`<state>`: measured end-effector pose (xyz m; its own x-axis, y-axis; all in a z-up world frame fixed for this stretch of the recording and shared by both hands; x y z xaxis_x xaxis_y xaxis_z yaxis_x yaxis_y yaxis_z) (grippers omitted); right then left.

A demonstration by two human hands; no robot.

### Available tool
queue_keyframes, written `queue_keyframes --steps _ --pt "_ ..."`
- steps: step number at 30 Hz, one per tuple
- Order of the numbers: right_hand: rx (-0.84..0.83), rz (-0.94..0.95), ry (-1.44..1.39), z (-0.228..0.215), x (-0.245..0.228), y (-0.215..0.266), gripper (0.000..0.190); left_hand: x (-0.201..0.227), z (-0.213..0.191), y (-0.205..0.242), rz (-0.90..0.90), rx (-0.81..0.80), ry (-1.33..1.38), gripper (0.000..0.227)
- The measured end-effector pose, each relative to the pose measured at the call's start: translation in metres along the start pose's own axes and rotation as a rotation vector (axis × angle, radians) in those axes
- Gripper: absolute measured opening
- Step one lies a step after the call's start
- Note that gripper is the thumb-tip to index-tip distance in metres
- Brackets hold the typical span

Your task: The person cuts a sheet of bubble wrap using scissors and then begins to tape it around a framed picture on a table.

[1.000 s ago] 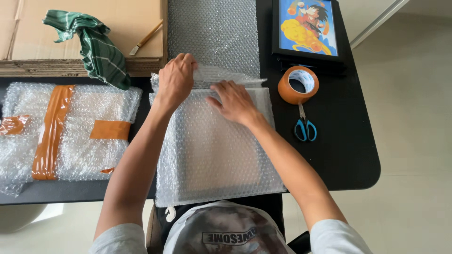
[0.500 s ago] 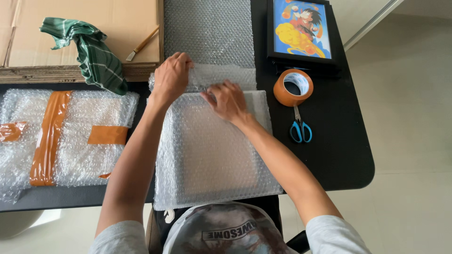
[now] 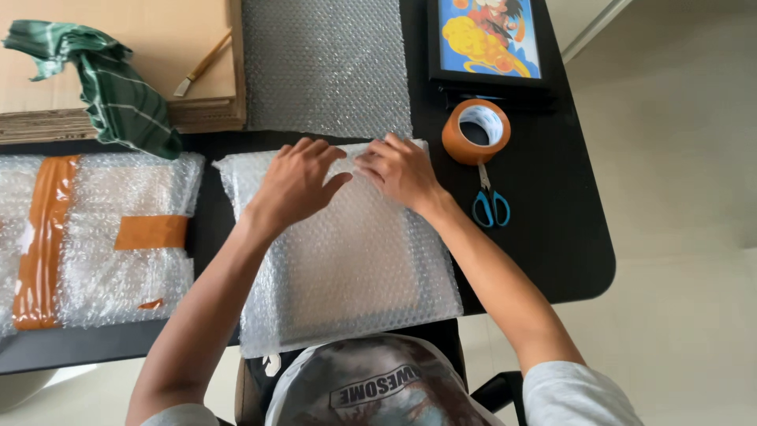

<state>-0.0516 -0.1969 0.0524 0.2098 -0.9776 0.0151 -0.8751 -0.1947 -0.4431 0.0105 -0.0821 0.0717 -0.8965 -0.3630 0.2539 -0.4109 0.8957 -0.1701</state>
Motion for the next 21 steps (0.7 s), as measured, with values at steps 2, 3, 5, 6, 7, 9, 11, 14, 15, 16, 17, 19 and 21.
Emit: queue_keyframes --steps 2,3,5,6,7,9,11,14,15,16,17,19,21 --pt "-0.008 0.054 -0.157 -0.015 0.002 0.013 0.011 -0.001 0.035 -0.004 0.001 -0.027 -0.002 0.021" --pt "-0.008 0.096 -0.319 -0.023 0.004 0.02 0.012 -0.002 0.052 -0.008 -0.009 -0.048 -0.013 0.017" --pt "0.122 0.217 -0.221 -0.037 0.047 0.04 0.01 -0.003 0.058 -0.013 -0.018 -0.045 -0.019 0.015" --pt "0.249 0.32 -0.136 -0.048 0.068 0.053 0.015 -0.006 0.06 -0.013 -0.048 -0.042 -0.029 0.013" --pt "0.251 0.328 -0.128 -0.05 0.081 0.065 0.015 -0.005 0.061 -0.016 -0.037 -0.042 -0.027 0.013" --pt "0.02 0.51 0.103 -0.039 0.113 0.087 0.058 -0.014 0.061 -0.018 -0.117 -0.017 0.033 0.02" --pt "-0.102 0.58 0.104 -0.002 0.14 0.11 0.045 -0.018 0.064 -0.018 -0.119 -0.016 0.11 0.02" --pt "-0.177 0.646 0.063 -0.006 0.138 0.105 0.033 -0.02 0.064 -0.015 -0.129 -0.007 0.213 0.023" --pt "-0.13 0.648 0.019 -0.019 0.129 0.097 0.034 -0.021 0.064 -0.013 -0.135 -0.004 0.241 0.025" --pt "-0.133 0.639 0.009 -0.015 0.125 0.083 0.034 -0.025 0.069 -0.013 -0.148 -0.005 0.237 0.025" --pt "0.066 0.609 -0.121 -0.022 0.119 0.07 0.034 -0.028 0.074 -0.013 -0.144 0.016 0.23 0.021" --pt "0.26 0.573 -0.261 -0.025 0.096 0.04 0.036 -0.032 0.08 -0.01 -0.149 0.033 0.22 0.017" --pt "0.587 0.515 -1.16 -0.017 0.07 0.008 0.027 -0.037 0.072 -0.01 -0.198 0.142 0.314 0.01"
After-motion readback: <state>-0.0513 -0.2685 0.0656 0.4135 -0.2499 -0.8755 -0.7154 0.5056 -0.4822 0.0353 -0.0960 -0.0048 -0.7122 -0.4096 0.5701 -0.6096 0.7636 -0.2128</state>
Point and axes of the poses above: each hand's wrist, its own y-axis away from the middle knuckle, its own z-axis out of the palm, x = y × z, the point moved 7 cm from there along -y, towards the middle knuckle, and after that the axes turned 4 degrees about -x, right-handed, at the moved point
